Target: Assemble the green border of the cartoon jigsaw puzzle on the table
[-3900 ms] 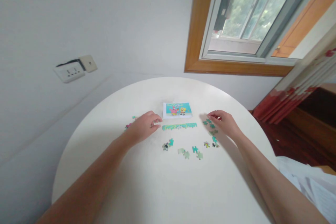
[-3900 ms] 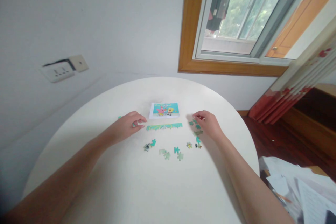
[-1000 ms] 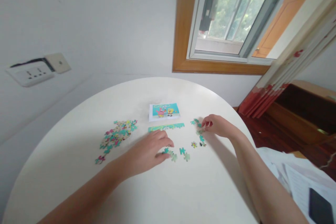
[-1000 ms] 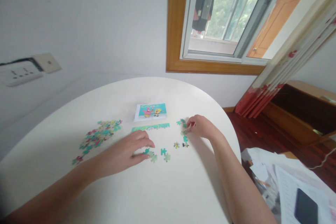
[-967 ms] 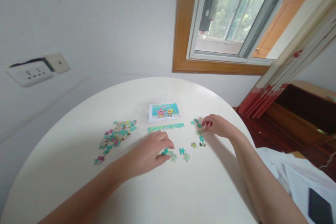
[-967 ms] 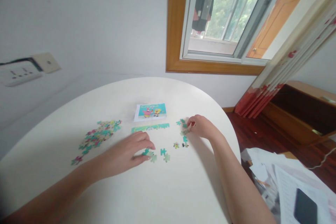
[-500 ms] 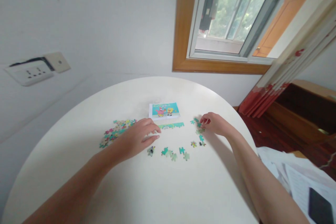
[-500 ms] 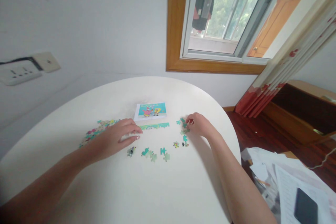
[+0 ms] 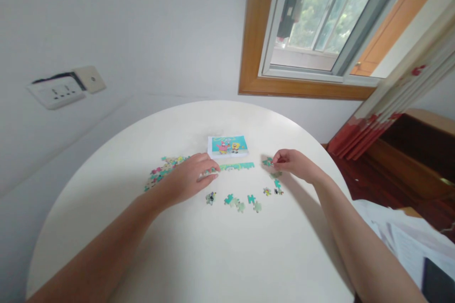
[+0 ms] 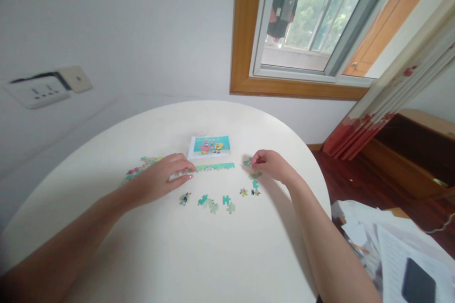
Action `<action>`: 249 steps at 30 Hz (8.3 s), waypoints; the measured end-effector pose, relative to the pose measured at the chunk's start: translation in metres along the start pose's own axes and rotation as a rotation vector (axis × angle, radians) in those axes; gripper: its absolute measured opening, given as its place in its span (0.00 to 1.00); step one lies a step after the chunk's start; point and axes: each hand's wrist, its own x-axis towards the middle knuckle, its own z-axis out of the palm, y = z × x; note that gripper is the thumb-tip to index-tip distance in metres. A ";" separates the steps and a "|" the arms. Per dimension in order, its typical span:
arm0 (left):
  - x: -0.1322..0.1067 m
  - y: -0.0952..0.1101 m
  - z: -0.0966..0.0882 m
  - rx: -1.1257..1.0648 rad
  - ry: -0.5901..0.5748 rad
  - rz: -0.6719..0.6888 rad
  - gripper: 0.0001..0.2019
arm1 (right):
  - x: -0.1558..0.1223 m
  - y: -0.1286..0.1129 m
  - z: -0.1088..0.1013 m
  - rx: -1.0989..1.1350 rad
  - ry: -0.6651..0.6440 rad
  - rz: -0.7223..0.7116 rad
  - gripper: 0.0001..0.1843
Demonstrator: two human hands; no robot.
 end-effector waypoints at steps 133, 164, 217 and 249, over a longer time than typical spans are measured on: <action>0.000 -0.012 0.012 0.054 0.066 -0.376 0.05 | 0.032 -0.081 0.149 -0.500 -0.011 -0.241 0.10; 0.000 -0.016 0.009 -0.003 0.029 -0.361 0.07 | 0.031 -0.077 0.144 -0.509 0.034 -0.334 0.08; -0.001 -0.030 0.008 0.038 -0.011 -0.365 0.17 | 0.021 0.027 0.008 -0.489 0.239 -0.105 0.10; 0.001 -0.025 0.008 0.028 -0.007 -0.366 0.16 | 0.014 0.008 0.008 -0.259 0.348 -0.118 0.14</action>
